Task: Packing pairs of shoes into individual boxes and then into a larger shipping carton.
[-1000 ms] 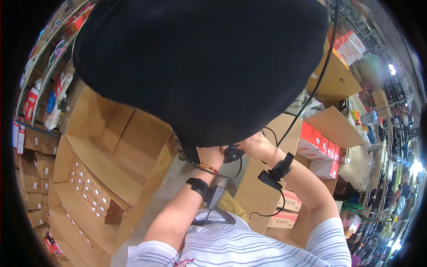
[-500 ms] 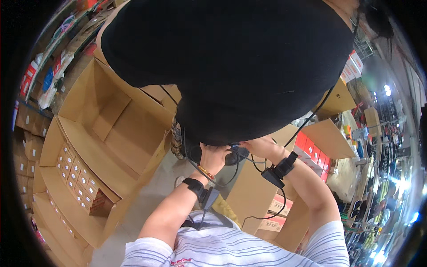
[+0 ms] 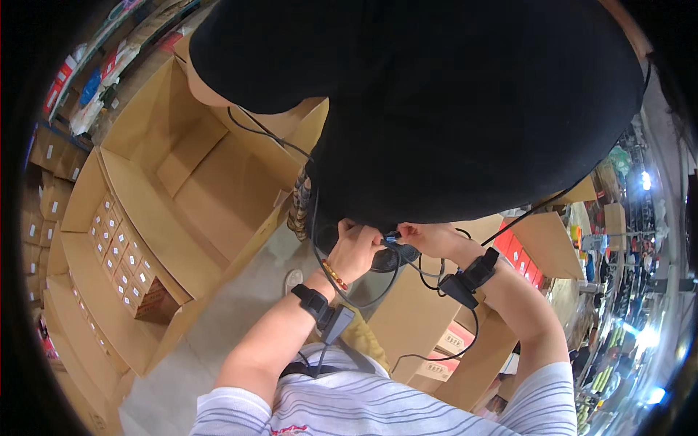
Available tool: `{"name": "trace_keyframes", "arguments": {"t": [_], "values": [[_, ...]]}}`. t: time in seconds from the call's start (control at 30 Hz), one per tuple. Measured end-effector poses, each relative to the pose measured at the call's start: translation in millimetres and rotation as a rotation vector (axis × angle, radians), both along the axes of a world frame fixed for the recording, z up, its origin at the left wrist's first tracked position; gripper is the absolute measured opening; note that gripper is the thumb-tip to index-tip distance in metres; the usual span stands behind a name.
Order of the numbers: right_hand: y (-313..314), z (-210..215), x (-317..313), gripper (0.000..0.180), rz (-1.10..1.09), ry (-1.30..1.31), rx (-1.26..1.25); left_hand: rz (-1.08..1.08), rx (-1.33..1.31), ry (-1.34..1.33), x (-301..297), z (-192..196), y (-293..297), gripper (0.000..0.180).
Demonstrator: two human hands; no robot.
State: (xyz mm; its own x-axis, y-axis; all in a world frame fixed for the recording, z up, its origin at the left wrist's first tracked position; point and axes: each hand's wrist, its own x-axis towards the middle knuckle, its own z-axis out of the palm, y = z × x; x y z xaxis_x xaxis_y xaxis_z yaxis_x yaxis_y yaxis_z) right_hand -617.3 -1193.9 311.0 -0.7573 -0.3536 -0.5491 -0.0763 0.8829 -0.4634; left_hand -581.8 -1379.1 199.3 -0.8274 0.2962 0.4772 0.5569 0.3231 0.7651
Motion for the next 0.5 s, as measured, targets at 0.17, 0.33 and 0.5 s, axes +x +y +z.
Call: {"name": "trace_keyframes", "arguments": {"t": [0.17,0.33,0.5], "values": [[15.9,-32.7,7.1,0.018,-0.171,-0.061,-0.227,-0.092,-0.005,-0.020,-3.9,4.6,-2.0,0.029],[4.0,-13.3,0.8,0.035,-0.072,-0.058,0.011,-0.071,0.002,-0.064,-4.9,5.6,-5.1,0.029],[15.5,-13.5,6.1,0.039,-0.087,0.000,-0.034,-0.092,-0.027,-0.149,-3.0,10.1,2.5,0.028]]}}
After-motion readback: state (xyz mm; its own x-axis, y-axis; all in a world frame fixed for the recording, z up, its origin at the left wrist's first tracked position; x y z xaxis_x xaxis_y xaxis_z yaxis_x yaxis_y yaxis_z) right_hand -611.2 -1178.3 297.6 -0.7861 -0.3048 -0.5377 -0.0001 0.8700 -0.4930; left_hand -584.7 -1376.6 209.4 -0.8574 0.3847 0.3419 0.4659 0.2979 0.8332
